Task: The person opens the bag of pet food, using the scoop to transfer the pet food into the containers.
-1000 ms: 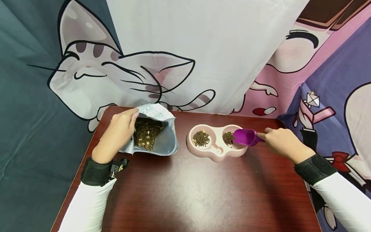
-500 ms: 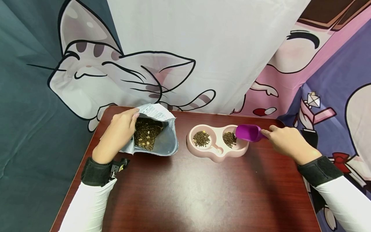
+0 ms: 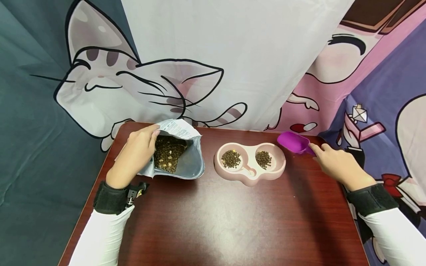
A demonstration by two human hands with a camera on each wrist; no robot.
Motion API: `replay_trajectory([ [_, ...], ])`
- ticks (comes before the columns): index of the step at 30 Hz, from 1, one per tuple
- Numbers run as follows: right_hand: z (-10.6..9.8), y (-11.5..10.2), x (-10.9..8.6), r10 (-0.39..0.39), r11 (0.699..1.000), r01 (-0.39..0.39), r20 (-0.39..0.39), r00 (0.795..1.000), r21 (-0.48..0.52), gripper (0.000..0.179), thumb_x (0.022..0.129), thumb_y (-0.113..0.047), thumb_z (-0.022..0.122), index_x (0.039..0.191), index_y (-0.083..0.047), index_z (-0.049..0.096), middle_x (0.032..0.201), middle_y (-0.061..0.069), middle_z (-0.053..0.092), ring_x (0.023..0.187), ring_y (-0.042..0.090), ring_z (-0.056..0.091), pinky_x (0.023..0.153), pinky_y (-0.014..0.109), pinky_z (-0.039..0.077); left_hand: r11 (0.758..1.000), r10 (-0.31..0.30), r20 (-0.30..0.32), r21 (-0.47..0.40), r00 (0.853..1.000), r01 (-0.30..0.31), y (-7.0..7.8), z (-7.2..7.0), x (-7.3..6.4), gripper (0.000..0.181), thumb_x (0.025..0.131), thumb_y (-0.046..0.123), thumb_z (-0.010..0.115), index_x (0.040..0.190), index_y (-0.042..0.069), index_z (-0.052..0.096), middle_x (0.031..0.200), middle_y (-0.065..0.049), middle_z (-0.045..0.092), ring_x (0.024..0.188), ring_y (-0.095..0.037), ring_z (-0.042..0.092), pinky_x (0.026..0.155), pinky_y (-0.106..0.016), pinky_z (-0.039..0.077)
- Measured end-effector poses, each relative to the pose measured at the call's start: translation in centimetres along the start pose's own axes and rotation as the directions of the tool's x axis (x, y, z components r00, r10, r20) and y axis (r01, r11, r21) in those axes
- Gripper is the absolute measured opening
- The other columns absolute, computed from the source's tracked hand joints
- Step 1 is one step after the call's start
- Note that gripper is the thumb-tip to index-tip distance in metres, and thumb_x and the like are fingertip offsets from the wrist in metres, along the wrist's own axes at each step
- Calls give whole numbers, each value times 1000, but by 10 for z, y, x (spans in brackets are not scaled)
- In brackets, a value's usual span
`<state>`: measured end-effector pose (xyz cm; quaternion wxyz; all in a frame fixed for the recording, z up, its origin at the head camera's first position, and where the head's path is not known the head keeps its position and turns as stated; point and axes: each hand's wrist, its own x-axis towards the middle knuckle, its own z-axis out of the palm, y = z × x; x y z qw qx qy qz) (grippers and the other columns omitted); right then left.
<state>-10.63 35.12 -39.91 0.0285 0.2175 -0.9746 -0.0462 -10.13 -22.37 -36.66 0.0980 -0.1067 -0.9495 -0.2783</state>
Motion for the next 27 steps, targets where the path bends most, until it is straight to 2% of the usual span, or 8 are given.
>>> replay_trajectory([
  [4, 10, 4, -3, 62, 998, -63, 34, 998, 28, 40, 95, -13, 68, 132, -2, 58, 88, 22, 57, 53, 43, 57, 47, 64, 49, 1000, 6, -3, 0, 1000, -6, -1, 1, 0, 32, 110, 11, 47, 130, -7, 64, 129, -30, 66, 116, -50, 64, 94, -65, 51],
  [8, 21, 8, -5, 126, 989, -132, 106, 986, 58, 39, 98, -14, 64, 133, 0, 55, 91, 26, 57, 59, 49, 60, 53, 68, 51, 1000, 7, -8, 0, 1000, -7, -2, 2, 0, 31, 109, 11, 48, 130, -6, 64, 129, -30, 66, 117, -50, 64, 95, -65, 51],
  [11, 30, 10, -6, 160, 982, -171, 128, 979, 79, 40, 100, -15, 62, 135, 1, 52, 94, 30, 58, 64, 54, 61, 56, 70, 51, 1000, 10, -11, -1, 1000, -10, -1, 2, 0, 30, 109, 10, 48, 129, -6, 65, 128, -29, 67, 116, -49, 65, 95, -65, 51],
  [16, 46, 11, -9, 222, 962, -238, 121, 967, 131, 39, 101, -15, 59, 132, 4, 48, 95, 34, 57, 65, 59, 59, 56, 72, 49, 1000, 8, -14, -5, 1000, -8, -2, 3, 0, 31, 109, 10, 48, 130, -6, 64, 130, -29, 66, 119, -48, 64, 98, -64, 51],
  [20, 61, 5, -14, 266, 947, -265, 18, 964, 180, 34, 98, -11, 60, 122, 10, 50, 86, 34, 56, 60, 59, 57, 53, 71, 47, 1000, 14, -22, -5, 1000, -14, -3, 4, 0, 30, 109, 9, 48, 129, -6, 64, 129, -29, 67, 119, -48, 64, 98, -64, 51],
  [23, 71, 0, -16, 295, 935, -286, -14, 955, 211, 28, 97, -9, 58, 113, 12, 50, 83, 34, 55, 61, 59, 57, 53, 70, 47, 1000, 15, -20, -6, 1000, -15, -3, 4, 0, 31, 109, 9, 48, 130, -6, 64, 129, -29, 67, 120, -48, 64, 98, -63, 51],
  [27, 81, -6, -18, 357, 898, -361, 64, 932, 252, 23, 100, -12, 53, 104, 10, 47, 85, 35, 55, 67, 60, 57, 57, 71, 47, 1000, 9, -13, -3, 1000, -9, -3, 4, 0, 32, 109, 10, 47, 131, -7, 64, 131, -29, 65, 121, -48, 63, 99, -63, 50],
])
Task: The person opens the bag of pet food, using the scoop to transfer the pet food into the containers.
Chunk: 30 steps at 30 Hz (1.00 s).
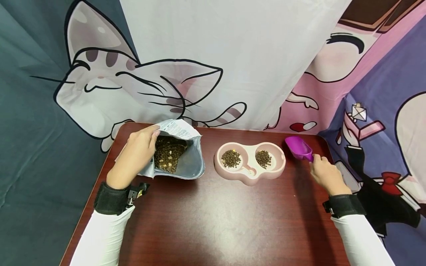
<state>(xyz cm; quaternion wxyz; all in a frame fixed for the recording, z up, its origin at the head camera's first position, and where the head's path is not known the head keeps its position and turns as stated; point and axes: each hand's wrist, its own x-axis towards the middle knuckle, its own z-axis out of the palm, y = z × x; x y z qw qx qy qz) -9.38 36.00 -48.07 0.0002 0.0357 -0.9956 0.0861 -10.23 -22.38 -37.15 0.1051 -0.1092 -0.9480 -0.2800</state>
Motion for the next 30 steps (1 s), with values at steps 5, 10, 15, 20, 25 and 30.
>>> replay_trajectory([
  [5, 14, -4, -6, 87, 995, -90, 54, 995, 43, 28, 103, -15, 47, 111, 12, 47, 93, 39, 55, 78, 63, 58, 64, 72, 47, 1000, 3, -1, 4, 1000, -3, 0, 0, 0, 32, 109, 10, 47, 131, -7, 64, 131, -29, 65, 121, -48, 63, 99, -64, 50],
  [10, 29, -9, -14, 170, 980, -177, 87, 982, 92, 40, 106, -18, 41, 130, 14, 43, 107, 43, 54, 90, 65, 58, 71, 72, 47, 1000, 5, 0, 4, 1000, -5, 0, 0, 0, 33, 109, 10, 48, 132, -7, 63, 132, -29, 65, 122, -48, 63, 100, -63, 50],
  [15, 46, -12, -20, 227, 959, -237, 78, 971, 157, 45, 107, -18, 39, 140, 14, 40, 116, 45, 53, 99, 66, 57, 78, 72, 47, 1000, 2, 3, -1, 1000, -2, 2, -2, 0, 33, 109, 10, 48, 132, -8, 63, 133, -30, 65, 123, -48, 62, 101, -63, 50],
  [20, 61, -18, -22, 326, 908, -337, 84, 942, 251, 49, 108, -19, 37, 145, 13, 36, 125, 45, 51, 111, 65, 54, 86, 73, 45, 1000, 6, 1, -2, 1000, -6, 3, -2, 0, 33, 109, 10, 48, 132, -8, 63, 133, -30, 64, 123, -48, 62, 101, -63, 49],
  [25, 73, -27, -24, 408, 853, -421, 110, 906, 308, 53, 106, -21, 39, 149, 11, 32, 130, 42, 51, 114, 64, 55, 88, 71, 45, 1000, 10, 0, -2, 1000, -10, 2, -1, 0, 33, 109, 10, 48, 132, -8, 63, 132, -30, 65, 123, -48, 62, 101, -63, 50],
  [30, 79, -32, -28, 429, 831, -453, 145, 891, 324, 57, 104, -23, 42, 148, 12, 30, 123, 45, 56, 107, 64, 58, 82, 70, 46, 1000, 13, -3, -6, 1000, -13, 2, -1, 0, 33, 109, 10, 48, 131, -8, 63, 132, -29, 65, 123, -47, 63, 102, -63, 49],
])
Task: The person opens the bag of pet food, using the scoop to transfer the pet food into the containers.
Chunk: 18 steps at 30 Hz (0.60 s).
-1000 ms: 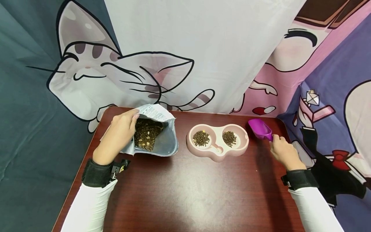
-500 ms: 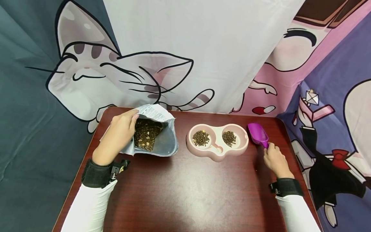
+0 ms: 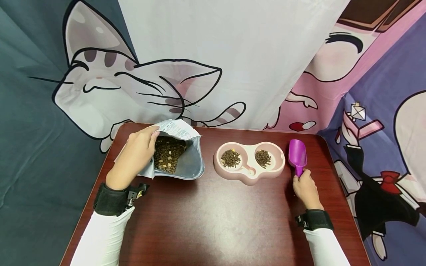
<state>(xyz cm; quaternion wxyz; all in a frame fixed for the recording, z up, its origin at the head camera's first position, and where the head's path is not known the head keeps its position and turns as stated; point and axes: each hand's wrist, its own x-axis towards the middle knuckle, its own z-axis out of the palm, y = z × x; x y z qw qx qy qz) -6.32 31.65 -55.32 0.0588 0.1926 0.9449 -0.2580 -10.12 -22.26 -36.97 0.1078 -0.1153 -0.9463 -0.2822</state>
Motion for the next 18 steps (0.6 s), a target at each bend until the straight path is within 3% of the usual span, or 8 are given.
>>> replay_trajectory([
  [8, 8, -3, -10, 46, 999, -45, 67, 997, -10, 57, 102, -28, 45, 139, 13, 31, 113, 48, 58, 103, 64, 60, 78, 67, 48, 1000, 13, -10, -2, 1000, -13, -1, 0, 0, 31, 109, 10, 49, 130, -8, 64, 130, -28, 66, 121, -47, 64, 100, -63, 50],
  [18, 18, -5, -17, 46, 999, -46, 35, 998, 2, 45, 99, -28, 50, 115, 13, 39, 106, 44, 60, 99, 63, 60, 79, 66, 47, 1000, 8, -3, 0, 1000, -8, -2, 1, 0, 33, 109, 11, 48, 132, -8, 63, 133, -29, 65, 124, -47, 62, 102, -62, 49],
])
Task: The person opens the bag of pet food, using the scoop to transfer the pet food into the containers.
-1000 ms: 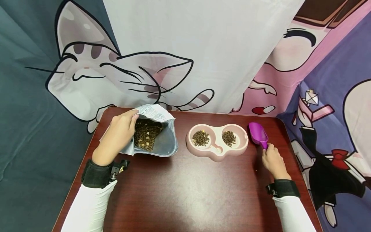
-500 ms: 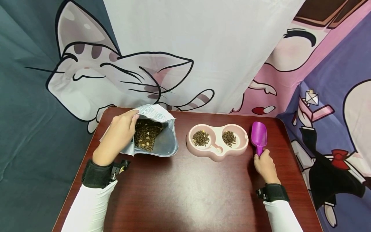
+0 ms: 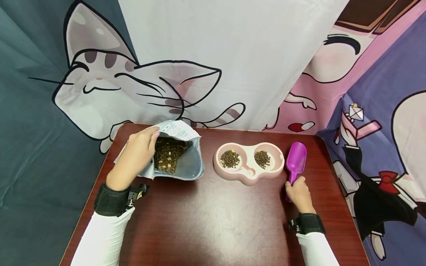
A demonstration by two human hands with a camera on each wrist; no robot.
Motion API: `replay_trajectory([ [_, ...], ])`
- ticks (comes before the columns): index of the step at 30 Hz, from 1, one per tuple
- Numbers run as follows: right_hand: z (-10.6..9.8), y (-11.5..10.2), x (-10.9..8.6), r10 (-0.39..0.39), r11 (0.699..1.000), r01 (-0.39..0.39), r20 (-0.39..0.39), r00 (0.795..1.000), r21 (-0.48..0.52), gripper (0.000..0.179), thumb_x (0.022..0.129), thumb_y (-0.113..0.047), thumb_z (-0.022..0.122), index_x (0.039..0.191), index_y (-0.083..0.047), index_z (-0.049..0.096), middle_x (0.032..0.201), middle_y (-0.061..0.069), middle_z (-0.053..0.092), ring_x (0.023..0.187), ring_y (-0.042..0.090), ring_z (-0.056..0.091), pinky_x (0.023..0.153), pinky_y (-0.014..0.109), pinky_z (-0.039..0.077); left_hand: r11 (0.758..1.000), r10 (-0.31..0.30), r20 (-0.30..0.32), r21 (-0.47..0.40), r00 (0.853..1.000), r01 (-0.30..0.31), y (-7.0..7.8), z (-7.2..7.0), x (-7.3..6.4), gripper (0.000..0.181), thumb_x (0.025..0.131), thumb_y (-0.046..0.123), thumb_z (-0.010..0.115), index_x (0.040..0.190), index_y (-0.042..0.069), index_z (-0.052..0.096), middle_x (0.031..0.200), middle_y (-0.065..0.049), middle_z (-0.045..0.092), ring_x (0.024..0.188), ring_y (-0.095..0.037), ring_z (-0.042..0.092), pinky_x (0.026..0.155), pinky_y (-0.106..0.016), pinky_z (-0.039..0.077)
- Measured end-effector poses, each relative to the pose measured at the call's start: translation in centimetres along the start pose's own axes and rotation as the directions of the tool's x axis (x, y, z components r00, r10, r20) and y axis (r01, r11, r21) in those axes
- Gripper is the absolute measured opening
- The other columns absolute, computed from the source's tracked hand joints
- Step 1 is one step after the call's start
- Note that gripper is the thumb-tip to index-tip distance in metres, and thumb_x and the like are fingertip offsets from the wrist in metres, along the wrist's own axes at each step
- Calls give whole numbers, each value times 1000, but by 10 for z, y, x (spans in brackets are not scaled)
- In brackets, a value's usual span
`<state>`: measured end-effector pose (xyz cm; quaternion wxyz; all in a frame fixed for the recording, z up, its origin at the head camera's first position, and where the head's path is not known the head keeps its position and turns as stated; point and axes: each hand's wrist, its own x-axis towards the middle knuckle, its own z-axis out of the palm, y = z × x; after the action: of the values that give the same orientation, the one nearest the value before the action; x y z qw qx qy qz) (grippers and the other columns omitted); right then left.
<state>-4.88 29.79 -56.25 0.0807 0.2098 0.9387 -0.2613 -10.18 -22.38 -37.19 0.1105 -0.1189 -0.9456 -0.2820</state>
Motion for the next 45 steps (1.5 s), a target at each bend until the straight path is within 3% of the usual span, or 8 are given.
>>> replay_trajectory([
  [13, 7, 1, 1, 6, 1000, -7, 46, 999, 21, 51, 100, -32, 53, 117, 14, 38, 106, 43, 59, 101, 60, 61, 84, 64, 49, 1000, 0, 3, -5, 1000, 0, -1, 1, 0, 33, 109, 11, 48, 132, -8, 63, 132, -29, 65, 123, -47, 62, 103, -62, 49],
  [23, 4, -1, -1, 22, 999, -25, 82, 996, 35, 56, 101, -39, 52, 117, 12, 38, 100, 38, 61, 88, 50, 67, 80, 57, 54, 1000, -12, 11, -8, 1000, 12, 2, -1, 0, 34, 109, 12, 48, 133, -8, 63, 134, -29, 64, 124, -47, 62, 104, -62, 48],
  [29, -10, -4, -4, 24, 1000, -23, 55, 998, -12, 68, 103, -50, 44, 121, 15, 39, 111, 43, 56, 101, 61, 61, 86, 65, 50, 1000, -18, 15, -3, 1000, 18, 2, -1, 0, 35, 110, 12, 48, 133, -8, 63, 134, -30, 64, 125, -47, 61, 103, -62, 48],
  [32, -21, -10, -5, 2, 999, -2, 17, 1000, -41, 72, 105, -54, 40, 123, 15, 40, 118, 45, 53, 109, 65, 56, 87, 69, 47, 1000, -14, 3, -7, 1000, 14, 3, -1, 0, 34, 109, 10, 48, 133, -9, 63, 133, -29, 64, 124, -46, 62, 103, -62, 49],
  [37, -37, -31, -6, -71, 997, 69, -73, 995, -34, 67, 105, -52, 42, 126, 11, 45, 117, 39, 54, 104, 62, 59, 80, 68, 47, 1000, 3, -25, -5, 1000, -3, 2, 1, 1, 33, 109, 9, 48, 131, -9, 65, 131, -30, 65, 123, -46, 63, 102, -61, 50],
  [42, -49, -59, -4, -163, 987, 162, -133, 978, -22, 65, 106, -50, 44, 136, 7, 46, 121, 33, 54, 105, 57, 59, 82, 66, 48, 1000, 11, -34, 7, 999, -11, 3, 0, 1, 32, 109, 9, 48, 130, -9, 65, 130, -30, 66, 122, -47, 63, 101, -62, 50],
  [45, -53, -75, -2, -226, 974, 227, -156, 961, -18, 62, 106, -49, 46, 136, 6, 49, 115, 29, 56, 101, 52, 61, 81, 63, 48, 1000, 8, -31, 9, 1000, -8, 3, 0, 1, 32, 109, 9, 49, 130, -8, 66, 130, -29, 66, 122, -47, 63, 101, -62, 50],
])
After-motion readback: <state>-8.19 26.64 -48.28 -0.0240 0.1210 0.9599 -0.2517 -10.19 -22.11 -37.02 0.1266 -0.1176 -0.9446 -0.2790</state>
